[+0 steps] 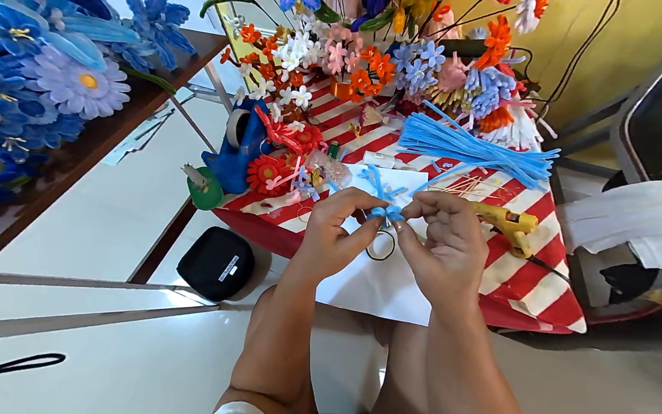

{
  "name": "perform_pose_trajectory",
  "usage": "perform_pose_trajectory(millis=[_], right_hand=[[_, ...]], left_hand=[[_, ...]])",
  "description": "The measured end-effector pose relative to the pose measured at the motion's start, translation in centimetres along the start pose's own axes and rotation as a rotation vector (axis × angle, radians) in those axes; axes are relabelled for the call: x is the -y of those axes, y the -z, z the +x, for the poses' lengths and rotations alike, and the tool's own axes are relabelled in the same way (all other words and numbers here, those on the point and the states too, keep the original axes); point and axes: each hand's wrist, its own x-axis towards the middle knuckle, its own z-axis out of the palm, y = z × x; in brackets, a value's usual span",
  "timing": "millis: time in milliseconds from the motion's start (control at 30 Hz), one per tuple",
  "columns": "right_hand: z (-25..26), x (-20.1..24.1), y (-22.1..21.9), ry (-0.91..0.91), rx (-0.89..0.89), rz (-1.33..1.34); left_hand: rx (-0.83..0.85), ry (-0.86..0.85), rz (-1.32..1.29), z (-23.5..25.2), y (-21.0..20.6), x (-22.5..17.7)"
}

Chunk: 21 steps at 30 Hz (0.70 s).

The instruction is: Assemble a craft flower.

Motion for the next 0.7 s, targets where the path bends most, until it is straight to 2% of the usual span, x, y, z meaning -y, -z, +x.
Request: perform_pose_trajectory(millis=[700], right_hand=[[-0.05, -0.01, -0.31, -0.013, -0.033, -0.05]], left_hand=[[0.007, 0.027, -0.024, -0.06, -0.52, 0.17]])
